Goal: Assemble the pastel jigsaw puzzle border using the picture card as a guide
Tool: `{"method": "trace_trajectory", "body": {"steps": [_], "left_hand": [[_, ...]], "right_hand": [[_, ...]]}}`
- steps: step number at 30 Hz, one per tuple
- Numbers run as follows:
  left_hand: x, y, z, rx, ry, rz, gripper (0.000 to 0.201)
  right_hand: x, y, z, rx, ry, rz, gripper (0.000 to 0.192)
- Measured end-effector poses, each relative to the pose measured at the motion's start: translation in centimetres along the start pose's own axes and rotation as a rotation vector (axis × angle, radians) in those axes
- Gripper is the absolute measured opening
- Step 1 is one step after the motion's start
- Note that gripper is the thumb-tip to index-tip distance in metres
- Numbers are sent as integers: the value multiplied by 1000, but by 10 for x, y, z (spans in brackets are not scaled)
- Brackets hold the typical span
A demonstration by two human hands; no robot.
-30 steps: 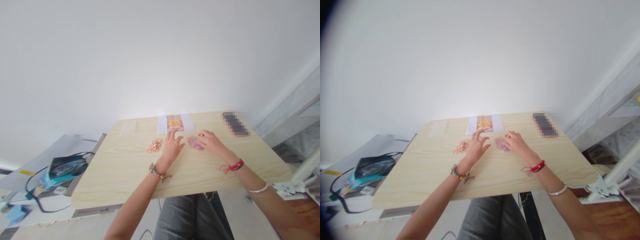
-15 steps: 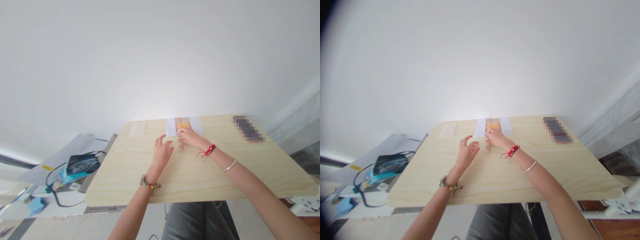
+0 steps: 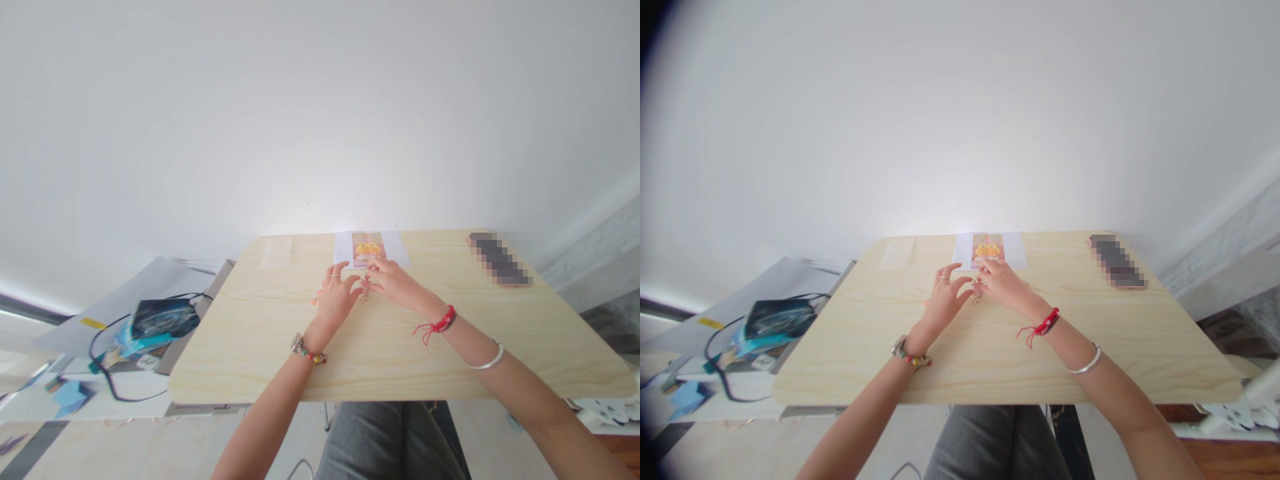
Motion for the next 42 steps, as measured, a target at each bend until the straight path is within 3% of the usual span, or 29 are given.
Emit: {"method": "trace_trajectory", "body": {"steps": [4, 21, 34, 38, 42], "left_hand": [[0, 1, 13, -34, -44, -7, 9], [5, 2, 41, -103, -154, -41, 11], [33, -49, 79, -56, -116, -212, 11], [30, -45, 72, -37, -63, -253, 22], [19, -21, 40, -13, -2, -169, 25]], "right_hand": [[-15, 11, -5, 11, 1, 21, 16], [-48, 21, 4, 6, -22, 92, 15], [-85, 23, 47, -114, -151, -17, 15], [-87, 22, 50, -88, -192, -76, 14], [-76, 23, 41, -15, -178, -73, 16]]}}
Point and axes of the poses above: each hand's wrist, its own x-axis towards the middle knuckle, its own y-axis out of the back of the hand, z = x × y, the point moved 2 cm from there along x, towards the middle knuckle, and after that the axes turned 3 degrees about -x, right-handed, at the moved point
